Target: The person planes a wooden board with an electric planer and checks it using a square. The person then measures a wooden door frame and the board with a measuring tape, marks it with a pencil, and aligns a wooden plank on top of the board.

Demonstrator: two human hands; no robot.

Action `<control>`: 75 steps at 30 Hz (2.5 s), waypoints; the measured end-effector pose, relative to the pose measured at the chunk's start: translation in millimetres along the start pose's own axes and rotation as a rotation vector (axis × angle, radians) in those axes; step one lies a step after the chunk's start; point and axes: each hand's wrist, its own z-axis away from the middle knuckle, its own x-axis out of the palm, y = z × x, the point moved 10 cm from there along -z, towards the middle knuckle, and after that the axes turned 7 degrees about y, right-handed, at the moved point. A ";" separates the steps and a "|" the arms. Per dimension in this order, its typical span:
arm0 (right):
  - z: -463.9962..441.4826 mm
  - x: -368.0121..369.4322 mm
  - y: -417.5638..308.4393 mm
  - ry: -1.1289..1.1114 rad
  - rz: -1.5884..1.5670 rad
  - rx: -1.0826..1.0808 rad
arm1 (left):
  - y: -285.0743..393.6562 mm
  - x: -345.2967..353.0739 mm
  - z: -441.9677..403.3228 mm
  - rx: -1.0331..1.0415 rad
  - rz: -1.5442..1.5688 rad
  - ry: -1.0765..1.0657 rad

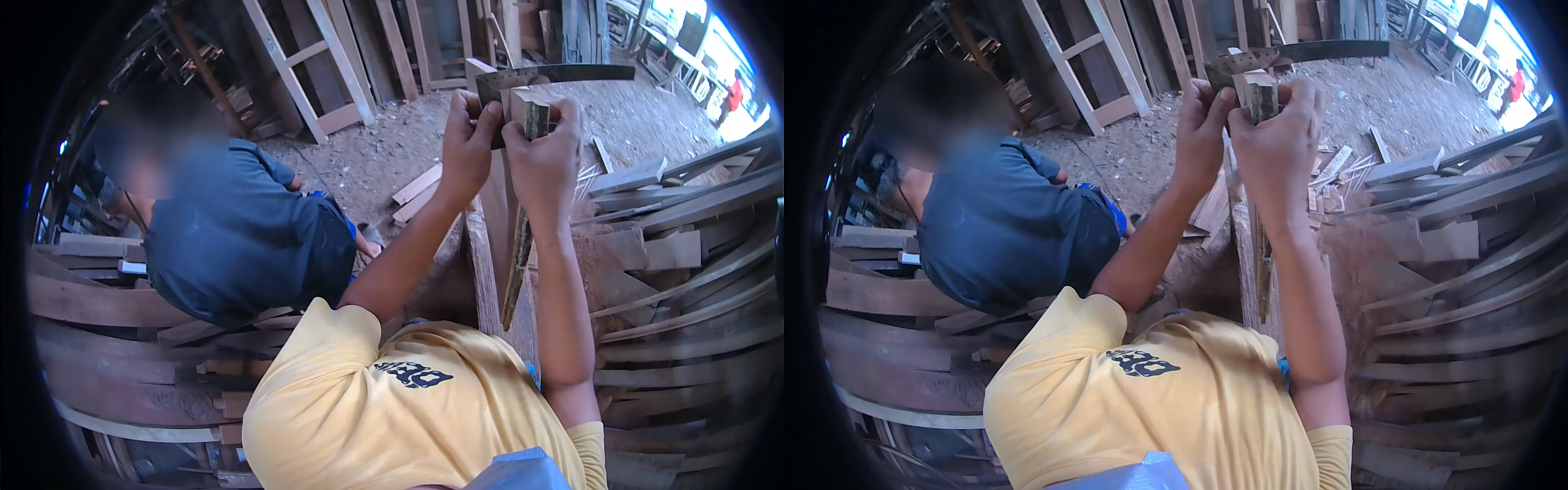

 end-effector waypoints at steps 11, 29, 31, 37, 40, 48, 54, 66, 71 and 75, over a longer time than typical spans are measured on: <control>0.8 3.4 -7.8 0.015 -0.022 -0.020 | 14.0 6.4 -13.1 -0.106 -0.080 -0.112; -1.7 -16.1 3.4 -0.041 0.104 -0.021 | -291.0 -82.0 -208.6 -0.289 -0.220 0.070; -5.1 -16.9 6.3 -0.051 0.102 -0.006 | -308.6 -82.8 -221.7 -0.309 -0.258 0.070; -21.8 -11.9 7.1 -0.017 0.082 -0.014 | -350.2 -89.0 -247.4 -0.316 -0.284 0.154; -30.3 -5.9 8.2 -0.030 0.060 -0.024 | -366.0 -111.5 -254.9 -0.212 -0.318 0.354; -43.4 10.2 11.5 -0.059 0.096 0.030 | -394.1 -287.9 -65.4 -0.393 -0.042 0.853; -40.2 11.7 11.0 -0.067 0.258 0.017 | -366.7 -475.2 194.8 -0.639 -0.561 0.930; -10.1 37.0 -10.5 -0.101 0.042 -0.011 | -222.1 -563.5 424.8 -0.990 -1.300 0.818; -2.2 38.3 -8.7 -0.076 0.053 -0.003 | -208.6 -546.1 406.7 -0.969 -1.338 0.761; 2.2 34.0 -8.2 -0.057 0.057 -0.021 | -232.3 -536.4 398.8 -1.031 -1.301 0.643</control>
